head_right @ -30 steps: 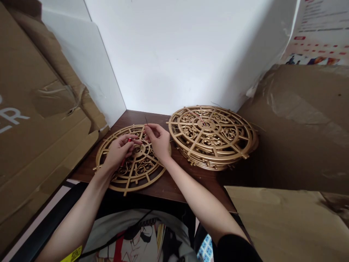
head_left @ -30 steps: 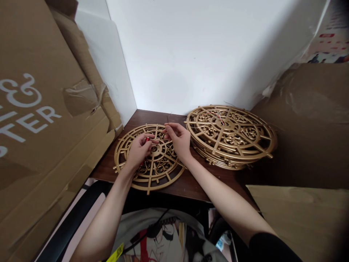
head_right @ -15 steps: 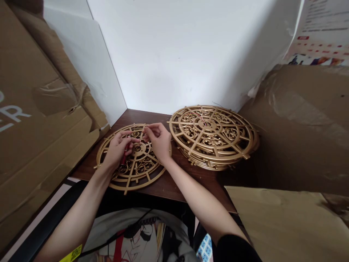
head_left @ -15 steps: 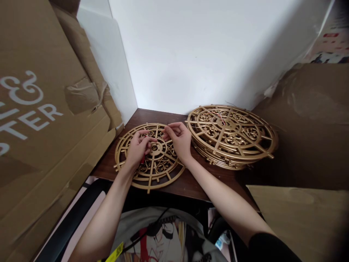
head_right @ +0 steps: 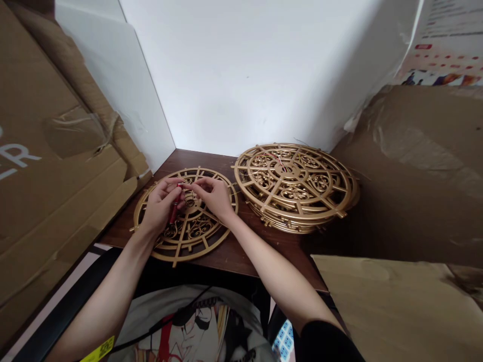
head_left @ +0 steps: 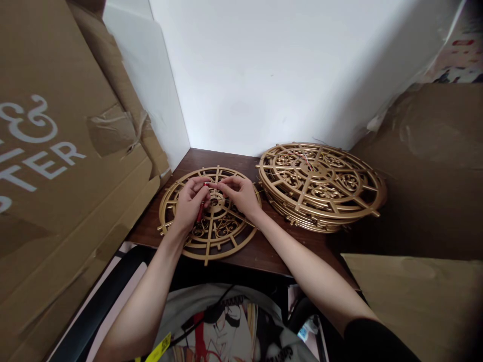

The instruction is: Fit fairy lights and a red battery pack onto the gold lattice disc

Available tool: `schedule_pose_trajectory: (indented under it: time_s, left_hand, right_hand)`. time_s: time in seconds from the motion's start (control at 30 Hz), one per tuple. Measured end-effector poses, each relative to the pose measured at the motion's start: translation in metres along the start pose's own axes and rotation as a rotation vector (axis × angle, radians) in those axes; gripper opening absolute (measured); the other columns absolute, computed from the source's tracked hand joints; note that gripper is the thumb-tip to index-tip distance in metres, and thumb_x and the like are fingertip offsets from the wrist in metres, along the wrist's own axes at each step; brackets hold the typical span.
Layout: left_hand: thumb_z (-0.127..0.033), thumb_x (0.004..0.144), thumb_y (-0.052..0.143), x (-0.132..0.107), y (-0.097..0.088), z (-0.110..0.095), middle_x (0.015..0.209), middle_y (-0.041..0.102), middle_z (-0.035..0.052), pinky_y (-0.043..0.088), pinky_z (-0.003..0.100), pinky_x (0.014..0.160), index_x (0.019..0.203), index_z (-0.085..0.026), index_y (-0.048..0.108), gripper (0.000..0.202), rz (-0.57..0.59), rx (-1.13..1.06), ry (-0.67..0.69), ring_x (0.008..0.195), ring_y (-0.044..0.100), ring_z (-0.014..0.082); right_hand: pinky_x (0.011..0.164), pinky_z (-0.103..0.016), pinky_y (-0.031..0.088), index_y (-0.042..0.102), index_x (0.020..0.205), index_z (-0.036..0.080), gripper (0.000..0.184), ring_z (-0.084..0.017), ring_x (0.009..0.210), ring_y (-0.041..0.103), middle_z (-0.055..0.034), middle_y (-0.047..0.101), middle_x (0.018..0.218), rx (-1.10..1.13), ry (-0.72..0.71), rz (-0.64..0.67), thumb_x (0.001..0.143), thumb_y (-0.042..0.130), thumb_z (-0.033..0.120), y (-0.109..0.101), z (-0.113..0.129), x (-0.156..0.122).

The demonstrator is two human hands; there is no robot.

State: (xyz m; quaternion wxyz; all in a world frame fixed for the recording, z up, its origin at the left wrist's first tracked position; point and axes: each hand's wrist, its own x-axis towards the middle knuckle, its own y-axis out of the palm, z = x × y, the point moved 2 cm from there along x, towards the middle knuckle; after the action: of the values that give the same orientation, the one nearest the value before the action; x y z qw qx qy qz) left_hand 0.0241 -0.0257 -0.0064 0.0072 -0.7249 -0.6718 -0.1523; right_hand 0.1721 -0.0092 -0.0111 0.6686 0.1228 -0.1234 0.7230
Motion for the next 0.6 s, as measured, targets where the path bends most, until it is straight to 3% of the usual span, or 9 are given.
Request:
schedule_pose_trajectory:
  time_s: [0.07,0.17,0.23,0.33,0.5,0.6]
  left_hand:
    - [-0.026,0.076,0.065,0.000,0.000,-0.002,0.069,0.060,0.0001,0.035,0.019,0.044,0.100,-0.017,0.062,0.027,0.009,0.002,0.015,0.054,0.047,0.0087]
    - [-0.027,0.075,0.065,0.000,0.001,-0.003,0.097,0.069,0.0088,0.034,0.019,0.045,0.108,-0.018,0.064,0.034,0.004,-0.005,0.026,0.058,0.047,0.0086]
    - [-0.026,0.073,0.066,0.001,0.000,-0.002,0.118,0.066,0.0135,0.035,0.018,0.046,0.113,-0.018,0.064,0.041,-0.012,-0.022,0.020,0.063,0.050,0.0090]
    - [-0.021,0.069,0.068,0.005,-0.005,0.003,0.133,0.058,0.0151,0.036,0.017,0.047,0.118,-0.018,0.062,0.049,-0.074,-0.053,-0.016,0.069,0.053,0.0090]
    - [-0.013,0.066,0.063,0.007,-0.014,0.005,0.124,0.064,0.0125,0.036,0.016,0.049,0.132,-0.022,0.048,0.068,-0.269,-0.140,-0.097,0.066,0.053,0.0075]
    - [-0.011,0.064,0.061,0.006,-0.012,0.002,0.110,0.068,0.0097,0.035,0.016,0.048,0.129,-0.022,0.048,0.067,-0.209,-0.071,-0.082,0.063,0.052,0.0083]
  right_hand:
    - [0.051,-0.023,0.041,0.069,0.075,0.017,0.025,-0.012,0.051,0.055,0.0017,0.062,0.055,0.008,-0.004,0.008,0.074,0.072,0.042,0.000,0.001,0.000]
    - [0.053,-0.023,0.043,0.069,0.075,0.017,0.025,-0.012,0.052,0.056,0.0019,0.063,0.057,0.044,0.009,0.013,0.073,0.072,0.042,0.001,0.003,-0.001]
    - [0.054,-0.023,0.044,0.068,0.074,0.017,0.026,-0.011,0.053,0.056,0.0021,0.063,0.058,0.086,0.039,0.012,0.071,0.074,0.042,0.002,0.005,-0.001]
    - [0.052,-0.022,0.044,0.069,0.073,0.017,0.025,-0.011,0.054,0.056,0.0016,0.064,0.059,0.160,0.089,0.025,0.068,0.076,0.040,0.002,0.007,-0.001]
    - [0.047,-0.020,0.039,0.069,0.076,0.017,0.026,-0.008,0.049,0.051,0.0020,0.065,0.059,0.248,0.096,0.046,0.069,0.076,0.041,-0.001,0.013,0.000]
    - [0.045,-0.019,0.036,0.068,0.078,0.017,0.028,-0.007,0.048,0.048,0.0024,0.064,0.060,0.257,0.068,0.021,0.071,0.074,0.043,-0.003,0.016,0.000]
